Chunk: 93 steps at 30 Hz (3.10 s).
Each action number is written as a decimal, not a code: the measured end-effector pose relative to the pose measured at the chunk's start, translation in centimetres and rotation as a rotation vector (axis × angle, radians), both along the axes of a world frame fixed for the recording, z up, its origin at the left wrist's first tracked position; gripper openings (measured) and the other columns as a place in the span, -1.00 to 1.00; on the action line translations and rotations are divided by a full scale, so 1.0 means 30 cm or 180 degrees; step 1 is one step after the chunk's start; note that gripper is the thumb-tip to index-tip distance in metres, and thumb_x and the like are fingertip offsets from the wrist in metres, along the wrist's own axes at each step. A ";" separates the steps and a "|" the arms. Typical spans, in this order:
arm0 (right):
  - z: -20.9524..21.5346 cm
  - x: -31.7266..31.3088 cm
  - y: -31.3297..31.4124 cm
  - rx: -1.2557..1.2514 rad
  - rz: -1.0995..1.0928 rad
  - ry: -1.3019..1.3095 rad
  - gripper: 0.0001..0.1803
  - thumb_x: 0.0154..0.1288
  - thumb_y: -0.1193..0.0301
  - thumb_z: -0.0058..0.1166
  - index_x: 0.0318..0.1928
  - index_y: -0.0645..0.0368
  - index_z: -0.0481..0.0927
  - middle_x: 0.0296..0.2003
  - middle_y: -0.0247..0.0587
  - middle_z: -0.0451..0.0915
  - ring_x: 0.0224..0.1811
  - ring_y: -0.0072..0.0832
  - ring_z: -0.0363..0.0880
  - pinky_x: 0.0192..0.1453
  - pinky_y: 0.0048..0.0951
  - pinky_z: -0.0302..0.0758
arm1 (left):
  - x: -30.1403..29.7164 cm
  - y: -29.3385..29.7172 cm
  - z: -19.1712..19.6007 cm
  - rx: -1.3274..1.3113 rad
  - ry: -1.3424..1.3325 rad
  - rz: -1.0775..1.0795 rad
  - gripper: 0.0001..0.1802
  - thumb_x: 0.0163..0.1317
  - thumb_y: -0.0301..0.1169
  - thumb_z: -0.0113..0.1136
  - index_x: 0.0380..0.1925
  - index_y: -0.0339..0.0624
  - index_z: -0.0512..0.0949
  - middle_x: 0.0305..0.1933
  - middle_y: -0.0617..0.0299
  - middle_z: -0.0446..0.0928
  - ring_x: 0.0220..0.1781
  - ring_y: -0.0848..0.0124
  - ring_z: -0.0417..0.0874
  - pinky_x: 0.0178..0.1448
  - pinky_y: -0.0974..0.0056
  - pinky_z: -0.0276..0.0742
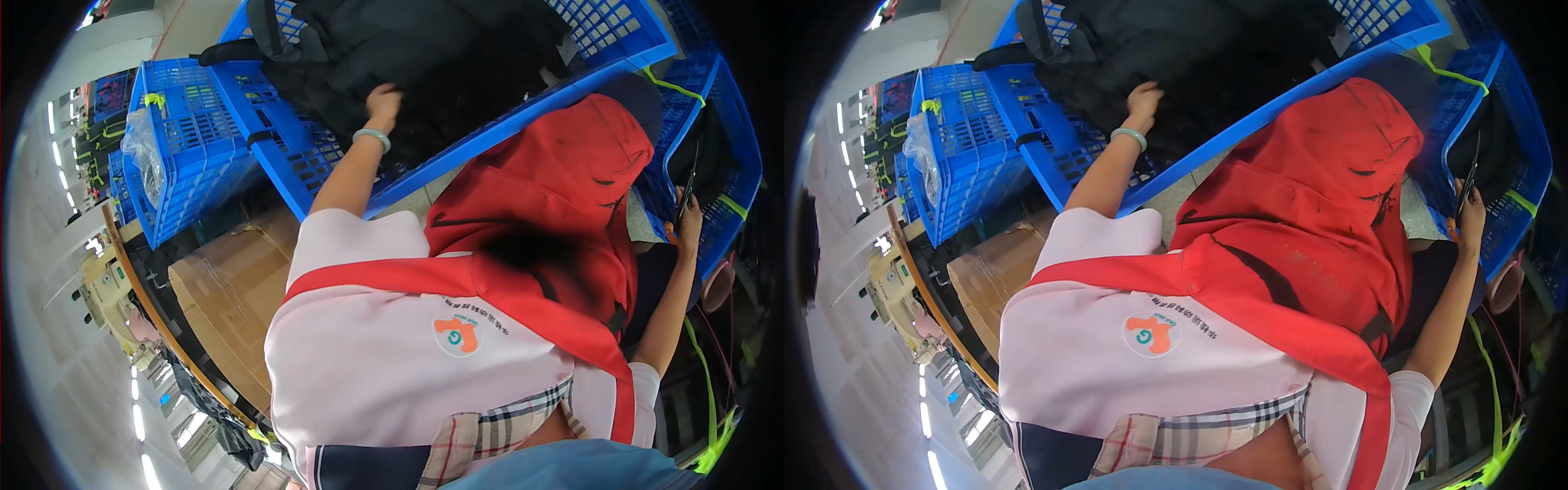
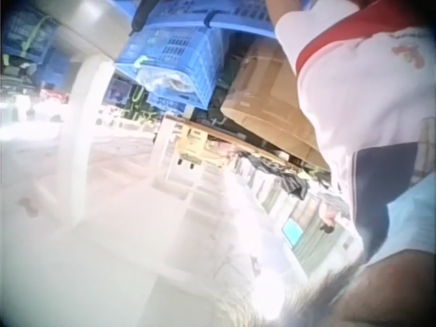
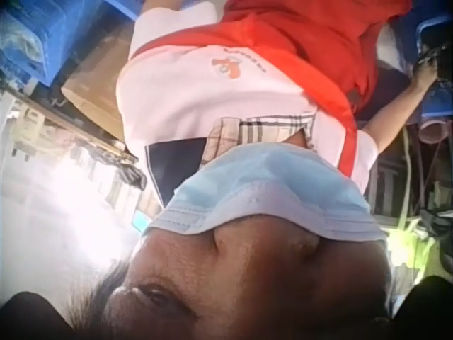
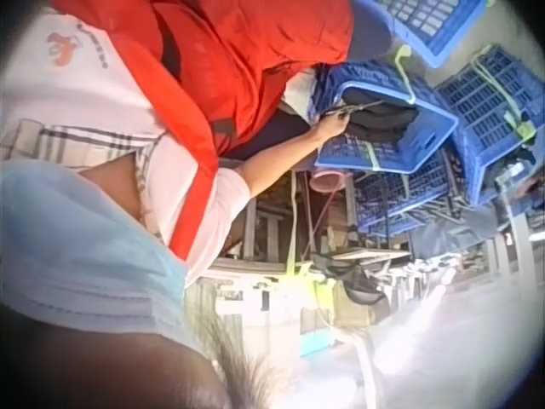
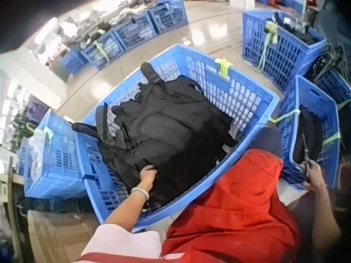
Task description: Trimming the edges of padded fabric straps using a pair of scissors.
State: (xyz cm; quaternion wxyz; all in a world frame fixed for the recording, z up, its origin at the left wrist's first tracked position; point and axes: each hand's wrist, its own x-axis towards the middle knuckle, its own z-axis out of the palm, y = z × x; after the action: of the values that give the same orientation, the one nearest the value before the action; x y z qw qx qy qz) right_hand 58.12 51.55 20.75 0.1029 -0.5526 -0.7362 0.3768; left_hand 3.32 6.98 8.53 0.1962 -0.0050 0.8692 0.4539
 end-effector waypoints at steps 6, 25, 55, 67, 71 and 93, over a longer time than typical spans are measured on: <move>-0.074 0.077 -0.049 -0.0971 -0.0645 0.0298 -0.77 0.35 0.22 0.17 -0.13 0.07 0.62 -0.67 -0.66 0.31 -0.77 -0.82 0.15 -0.70 -0.63 -0.02 | -0.078 -0.385 -0.153 0.0414 -0.1080 0.1930 -0.35 0.01 -0.44 0.38 0.10 -0.51 0.39 0.09 -0.08 0.54 0.07 0.10 0.61 0.14 0.12 0.54; 0.112 -0.284 -0.210 -0.0260 -0.0155 0.0435 -0.69 0.35 0.25 0.13 -0.13 0.28 0.56 -0.51 -0.33 0.53 -0.45 -0.73 0.40 -0.40 -0.60 0.32 | -0.151 0.113 0.912 0.4714 -0.1420 -0.0631 -0.62 0.12 -0.48 -0.03 -0.06 -0.49 0.42 -0.05 -0.13 0.51 0.16 -0.08 0.48 0.31 -0.15 0.38; 0.396 -0.281 -0.550 -0.0873 -0.0874 0.3248 -0.72 0.32 0.30 0.17 -0.12 0.25 0.51 -0.40 -0.32 0.60 -0.45 -0.66 0.53 -0.36 -0.65 0.44 | 0.720 0.652 0.839 0.3064 -0.2627 -0.2693 -0.70 0.22 -0.53 0.26 -0.04 -0.27 0.51 -0.12 0.15 0.60 -0.08 0.32 0.64 0.13 0.24 0.55; 0.461 -0.362 -0.683 -0.0104 0.0354 0.2217 -0.72 0.15 0.40 0.37 -0.34 0.21 0.48 -0.51 -0.52 0.32 -0.45 -0.72 0.21 -0.37 -0.62 0.17 | 0.683 0.706 0.895 0.3516 -0.2165 -0.2097 -0.73 0.23 -0.52 0.25 -0.06 -0.24 0.54 -0.10 0.16 0.61 -0.01 0.31 0.62 0.17 0.23 0.53; 0.490 -0.414 -0.668 -0.0296 0.0089 0.2572 -0.72 0.15 0.39 0.37 -0.31 0.20 0.48 -0.52 -0.53 0.33 -0.45 -0.76 0.25 -0.37 -0.66 0.20 | 0.793 0.640 0.894 0.2819 -0.1904 -0.2857 -0.66 0.12 -0.68 0.29 -0.08 -0.29 0.53 -0.10 0.20 0.59 -0.02 0.38 0.61 0.16 0.26 0.53; 0.618 -0.177 -0.733 -0.0938 0.0921 0.1022 -0.07 -0.09 0.04 0.45 0.17 0.32 0.30 -0.34 -0.23 0.40 -0.30 -0.42 0.34 -0.14 -0.43 0.38 | 0.723 0.620 0.882 0.3225 -0.2308 -0.2878 -0.67 0.05 -0.76 0.29 -0.15 -0.29 0.59 -0.17 0.20 0.64 -0.14 0.40 0.67 0.07 0.32 0.59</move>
State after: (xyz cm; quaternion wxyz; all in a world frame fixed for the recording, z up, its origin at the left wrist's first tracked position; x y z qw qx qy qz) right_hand 52.82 29.57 39.29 0.0818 -0.3837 -0.7191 0.5736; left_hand 25.01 25.59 34.99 0.6136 0.2928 0.3540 0.6423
